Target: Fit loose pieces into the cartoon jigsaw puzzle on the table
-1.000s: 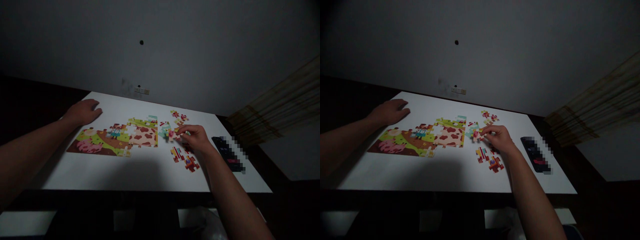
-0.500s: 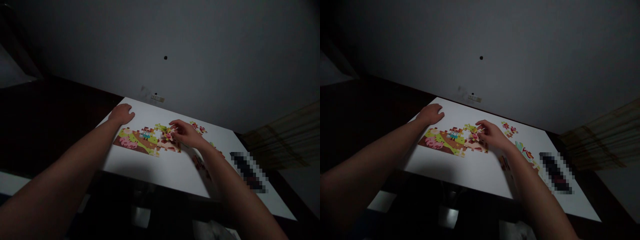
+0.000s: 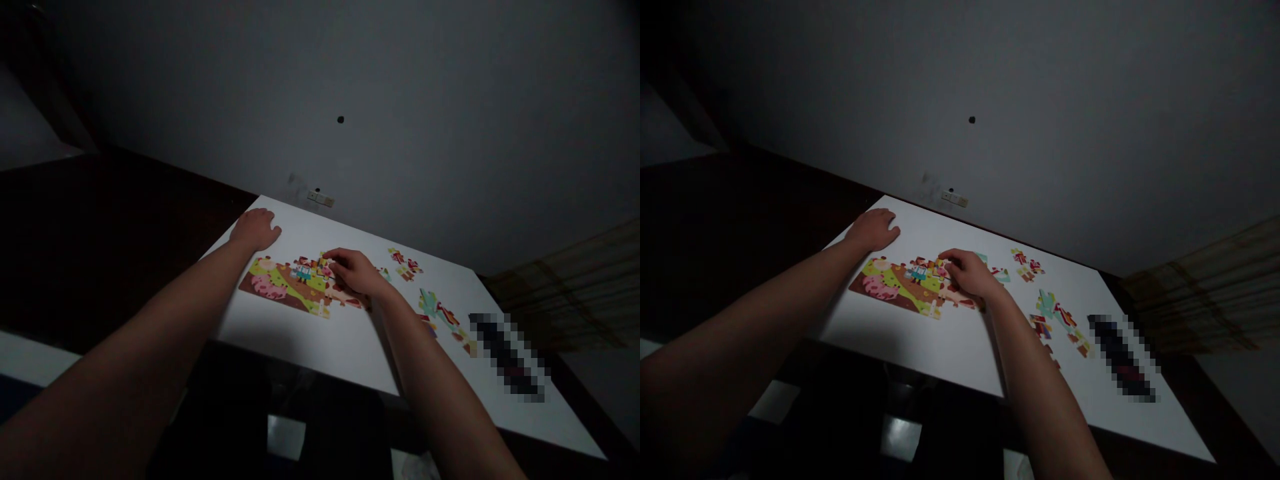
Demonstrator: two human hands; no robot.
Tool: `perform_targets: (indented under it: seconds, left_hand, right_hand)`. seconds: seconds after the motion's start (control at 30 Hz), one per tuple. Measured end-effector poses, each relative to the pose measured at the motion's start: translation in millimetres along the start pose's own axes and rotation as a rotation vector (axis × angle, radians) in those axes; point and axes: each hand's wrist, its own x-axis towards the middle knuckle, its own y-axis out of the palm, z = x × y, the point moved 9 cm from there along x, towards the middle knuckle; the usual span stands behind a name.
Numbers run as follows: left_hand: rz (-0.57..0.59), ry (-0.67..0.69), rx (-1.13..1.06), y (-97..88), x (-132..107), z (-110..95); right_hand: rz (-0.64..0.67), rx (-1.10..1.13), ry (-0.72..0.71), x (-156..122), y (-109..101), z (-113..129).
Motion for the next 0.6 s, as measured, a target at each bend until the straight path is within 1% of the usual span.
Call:
perform_targets:
  seconds: [0.07,0.2,0.3,0.43,0.6]
  left_hand:
    - [-0.001,0.007,0.005,-0.1,1.0,-0.6]
    - [0.0,0.018,0.014,-1.3,2.1,-1.6]
    - [-0.002,0.031,0.005,-2.0,2.3,-2.0]
    - [-0.005,0.03,0.0,-0.6,3.7,0.6]
    - [-0.004,0.046,0.017,1.5,6.6,2.1]
  right_hand:
    - [-0.001,-0.095,-0.078,0.2,0.3,5.9]
    - [-0.05,-0.309,-0.303,-3.5,-2.4,26.0]
    - [-0.04,-0.418,-0.409,-7.3,1.0,32.5]
    - [-0.033,-0.469,-0.453,-9.1,4.7,32.1]
    - [-0.015,-0.527,-0.436,-11.3,7.4,39.6]
